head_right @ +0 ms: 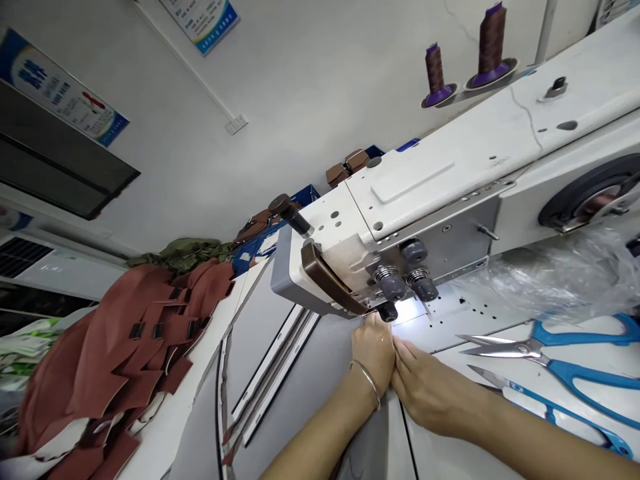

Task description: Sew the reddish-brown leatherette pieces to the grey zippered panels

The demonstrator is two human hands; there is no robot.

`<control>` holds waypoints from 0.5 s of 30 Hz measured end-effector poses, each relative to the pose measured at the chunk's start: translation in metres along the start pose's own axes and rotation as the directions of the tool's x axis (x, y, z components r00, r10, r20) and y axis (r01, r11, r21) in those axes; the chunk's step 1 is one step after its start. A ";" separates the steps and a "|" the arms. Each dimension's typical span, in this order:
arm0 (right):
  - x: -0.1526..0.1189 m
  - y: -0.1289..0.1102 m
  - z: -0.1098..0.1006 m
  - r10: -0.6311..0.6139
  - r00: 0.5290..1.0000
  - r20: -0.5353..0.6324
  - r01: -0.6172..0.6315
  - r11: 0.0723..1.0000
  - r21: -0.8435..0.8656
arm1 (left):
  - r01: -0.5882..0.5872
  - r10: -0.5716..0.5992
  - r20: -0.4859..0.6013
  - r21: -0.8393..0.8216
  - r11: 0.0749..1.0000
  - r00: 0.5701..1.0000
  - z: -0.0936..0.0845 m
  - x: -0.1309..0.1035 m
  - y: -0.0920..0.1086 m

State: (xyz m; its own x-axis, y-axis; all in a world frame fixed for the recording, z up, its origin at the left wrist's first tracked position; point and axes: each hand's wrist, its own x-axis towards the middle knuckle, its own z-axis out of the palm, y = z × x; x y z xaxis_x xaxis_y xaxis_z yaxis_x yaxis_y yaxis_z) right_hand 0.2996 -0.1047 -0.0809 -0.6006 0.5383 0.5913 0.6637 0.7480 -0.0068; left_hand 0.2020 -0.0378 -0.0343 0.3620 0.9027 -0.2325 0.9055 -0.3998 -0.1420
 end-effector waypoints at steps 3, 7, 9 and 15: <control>-0.002 0.003 0.001 -0.015 1.000 0.001 0.015 1.000 -0.015 | -0.034 0.032 0.057 0.029 0.999 0.998 -0.016 -0.014 -0.003; -0.007 0.006 0.004 -0.061 0.998 -0.005 0.060 0.995 -0.081 | -0.119 0.084 0.244 0.131 0.984 0.966 -0.039 -0.056 -0.032; -0.006 0.008 -0.002 -0.045 0.999 0.006 0.046 0.997 -0.057 | -0.206 0.136 0.371 0.156 0.966 0.919 -0.042 -0.076 -0.053; 0.019 -0.002 -0.044 0.132 0.929 0.346 -0.230 0.937 0.261 | -0.381 0.418 0.419 -0.174 0.908 0.806 -0.049 -0.083 -0.098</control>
State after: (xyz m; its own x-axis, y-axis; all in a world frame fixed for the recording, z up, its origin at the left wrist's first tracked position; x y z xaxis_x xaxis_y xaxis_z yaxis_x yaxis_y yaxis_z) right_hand 0.3068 -0.1136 -0.0342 -0.6249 0.7329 0.2690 0.6440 0.6787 -0.3531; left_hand 0.0937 -0.0655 0.0458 0.5777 0.4937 -0.6500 0.7229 -0.6792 0.1266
